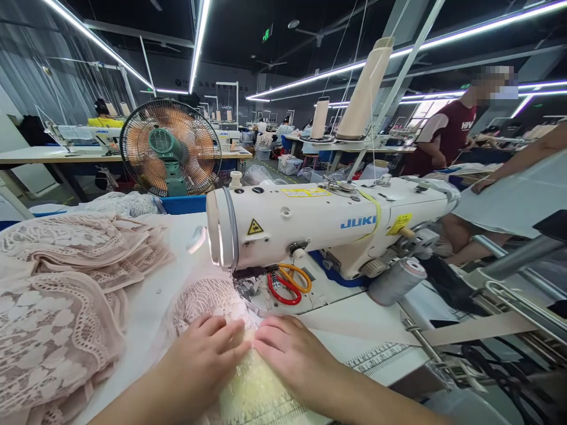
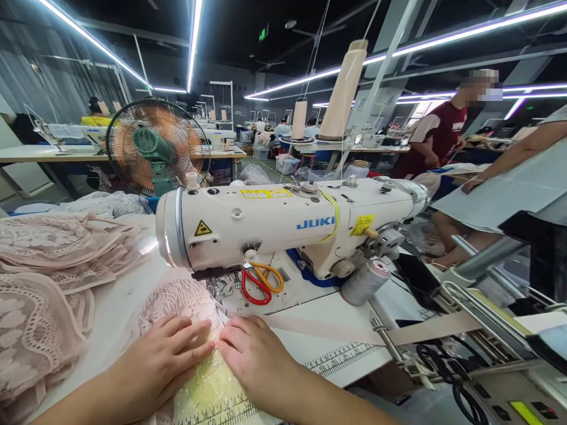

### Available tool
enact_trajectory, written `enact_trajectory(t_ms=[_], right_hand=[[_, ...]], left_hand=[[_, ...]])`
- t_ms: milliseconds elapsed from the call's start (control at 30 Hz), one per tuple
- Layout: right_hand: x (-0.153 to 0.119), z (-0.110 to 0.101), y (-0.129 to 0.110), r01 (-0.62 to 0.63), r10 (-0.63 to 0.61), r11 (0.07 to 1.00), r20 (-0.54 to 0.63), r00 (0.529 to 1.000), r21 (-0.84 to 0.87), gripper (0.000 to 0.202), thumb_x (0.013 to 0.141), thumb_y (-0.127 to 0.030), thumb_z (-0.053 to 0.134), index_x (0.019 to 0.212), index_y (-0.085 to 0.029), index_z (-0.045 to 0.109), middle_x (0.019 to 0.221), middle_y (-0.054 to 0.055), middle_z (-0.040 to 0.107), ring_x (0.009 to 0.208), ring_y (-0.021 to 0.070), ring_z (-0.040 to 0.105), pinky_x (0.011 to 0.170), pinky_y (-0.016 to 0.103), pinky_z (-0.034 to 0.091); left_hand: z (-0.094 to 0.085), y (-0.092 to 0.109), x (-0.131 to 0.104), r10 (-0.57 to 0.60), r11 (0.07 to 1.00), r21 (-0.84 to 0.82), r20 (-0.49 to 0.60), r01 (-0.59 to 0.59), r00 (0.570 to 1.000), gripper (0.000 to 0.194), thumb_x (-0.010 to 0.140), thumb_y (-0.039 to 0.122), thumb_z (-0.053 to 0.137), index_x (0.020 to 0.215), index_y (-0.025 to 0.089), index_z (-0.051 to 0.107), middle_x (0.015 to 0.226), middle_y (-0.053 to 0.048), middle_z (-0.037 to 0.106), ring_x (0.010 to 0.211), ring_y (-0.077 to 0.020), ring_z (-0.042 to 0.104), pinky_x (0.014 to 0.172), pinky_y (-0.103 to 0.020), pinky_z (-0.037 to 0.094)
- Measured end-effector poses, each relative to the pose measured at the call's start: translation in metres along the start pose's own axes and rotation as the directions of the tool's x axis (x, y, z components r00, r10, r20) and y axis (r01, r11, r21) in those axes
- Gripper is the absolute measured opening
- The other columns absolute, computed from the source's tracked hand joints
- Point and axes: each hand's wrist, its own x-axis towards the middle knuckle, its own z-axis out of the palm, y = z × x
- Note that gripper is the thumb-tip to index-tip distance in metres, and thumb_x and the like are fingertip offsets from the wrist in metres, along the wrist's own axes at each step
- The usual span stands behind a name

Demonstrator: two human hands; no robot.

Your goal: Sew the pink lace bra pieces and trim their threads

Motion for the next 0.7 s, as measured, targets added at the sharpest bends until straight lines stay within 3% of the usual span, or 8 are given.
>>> enact_trajectory(t_ms=[167, 333, 500, 700], right_hand=[[0.009, 0.003, 0.002, -0.06, 0.064, 0.995, 0.046, 0.997, -0.085, 0.031, 0.078, -0.008, 0.049, 0.106, -0.017, 0.057, 0.102, 0.007, 0.061, 0.103, 0.0228, 0.048, 0.088, 0.036, 0.039], [0.019, 0.015, 0.008, -0.102, 0.091, 0.968, -0.057, 0.994, -0.231, 0.015, 0.081, -0.014, 0.053, 0.095, -0.017, 0.059, 0.102, 0.009, 0.058, 0.104, 0.0251, 0.046, 0.09, 0.038, 0.036], [0.031, 0.027, 0.013, -0.183, 0.154, 0.952, -0.132, 0.979, -0.244, 0.009, 0.085, -0.017, 0.054, 0.088, -0.021, 0.061, 0.094, 0.007, 0.058, 0.097, 0.024, 0.046, 0.088, 0.038, 0.036], [0.047, 0.031, 0.015, -0.256, 0.23, 0.919, -0.118, 0.966, -0.3, 0.01, 0.082, -0.012, 0.056, 0.078, -0.02, 0.059, 0.081, 0.006, 0.054, 0.083, 0.0225, 0.045, 0.078, 0.038, 0.034]], left_hand=[[-0.001, -0.016, 0.006, 0.059, 0.998, -0.004, -0.028, -0.06, 0.998, 0.037, 0.088, 0.016, 0.044, 0.121, 0.028, 0.056, 0.129, -0.005, 0.057, 0.097, -0.0247, 0.055, 0.088, -0.045, 0.042], [0.005, -0.037, 0.011, 0.11, 0.994, 0.022, -0.04, -0.11, 0.993, 0.041, 0.085, 0.01, 0.043, 0.119, 0.027, 0.058, 0.128, -0.007, 0.059, 0.1, -0.0263, 0.056, 0.091, -0.049, 0.04], [0.004, -0.054, 0.016, 0.138, 0.986, 0.09, 0.045, -0.141, 0.989, 0.038, 0.089, 0.014, 0.045, 0.122, 0.028, 0.059, 0.128, -0.007, 0.059, 0.101, -0.0267, 0.058, 0.092, -0.05, 0.042], [0.002, -0.07, 0.022, 0.134, 0.981, 0.129, 0.084, -0.145, 0.987, 0.039, 0.093, 0.014, 0.038, 0.124, 0.027, 0.057, 0.133, -0.006, 0.056, 0.106, -0.0259, 0.056, 0.094, -0.047, 0.042]])
